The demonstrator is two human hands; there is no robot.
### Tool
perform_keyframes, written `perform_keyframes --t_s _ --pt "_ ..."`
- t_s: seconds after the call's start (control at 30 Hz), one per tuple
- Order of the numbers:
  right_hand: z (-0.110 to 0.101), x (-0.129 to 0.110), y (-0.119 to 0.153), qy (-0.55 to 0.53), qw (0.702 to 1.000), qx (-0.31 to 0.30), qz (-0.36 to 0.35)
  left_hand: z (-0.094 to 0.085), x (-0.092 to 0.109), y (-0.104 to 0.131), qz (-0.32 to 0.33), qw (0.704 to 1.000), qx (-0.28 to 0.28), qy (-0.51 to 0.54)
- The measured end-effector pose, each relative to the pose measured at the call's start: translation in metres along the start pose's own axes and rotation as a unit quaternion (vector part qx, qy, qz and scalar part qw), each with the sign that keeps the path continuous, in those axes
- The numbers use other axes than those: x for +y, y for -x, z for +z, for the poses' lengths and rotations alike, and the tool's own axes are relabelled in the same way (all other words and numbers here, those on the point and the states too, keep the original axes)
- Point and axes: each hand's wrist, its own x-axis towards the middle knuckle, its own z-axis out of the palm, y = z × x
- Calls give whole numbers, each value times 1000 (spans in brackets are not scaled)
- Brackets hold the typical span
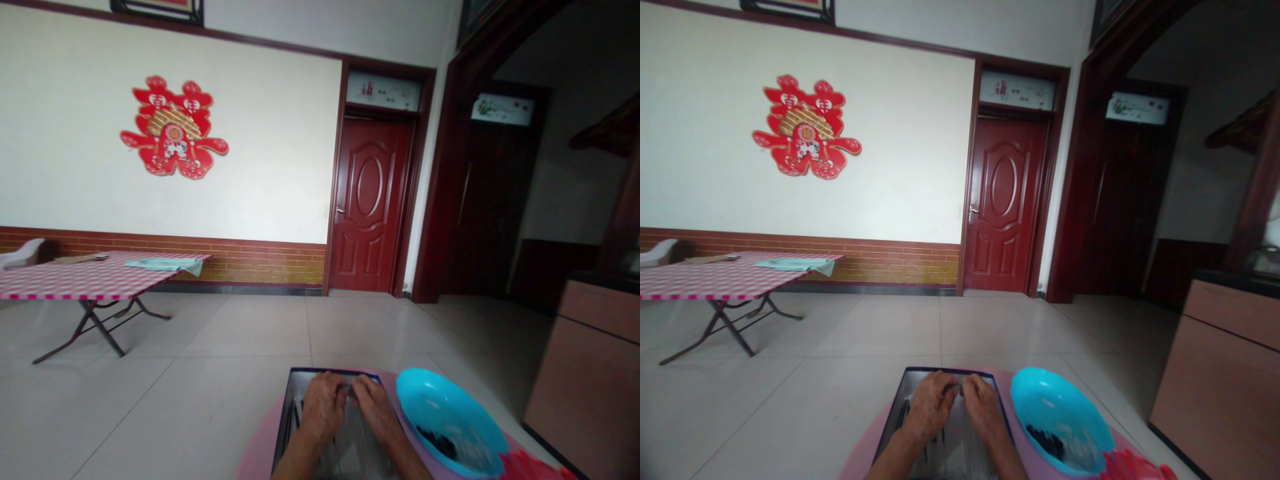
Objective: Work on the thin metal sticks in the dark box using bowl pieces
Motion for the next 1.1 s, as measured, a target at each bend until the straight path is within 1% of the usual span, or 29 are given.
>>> perform_keyframes --t_s 0.1,0.27,0.43,0.53,0.63,0.8,0.9,0.97,1.03,1.1 --pt "0 3 -1 -9 1000 -24 -16 -1 2 0 -1 1000 1 0" --pt "3 10 -1 39 999 -9 -26 -1 5 2 5 1000 1 -2" --pt "8 15 -1 117 990 5 -76 -1 4 3 15 1000 -5 -3" --pt "11 17 -1 127 987 21 -97 -1 3 3 16 1000 -4 -1" --pt "10 16 0 119 989 25 -84 0 3 4 14 1000 1 -3" --pt "5 8 2 97 993 -13 -60 2 1 4 20 1000 14 3" --pt "4 3 3 69 997 -20 -39 -1 3 2 29 999 19 11" --pt "4 1 2 61 998 -10 -24 -6 7 0 45 998 36 16" --pt "4 1 1 64 998 11 -13 -12 12 -2 55 996 71 19" --pt "2 1 -1 76 996 37 -1 -17 16 -3 30 996 83 26"
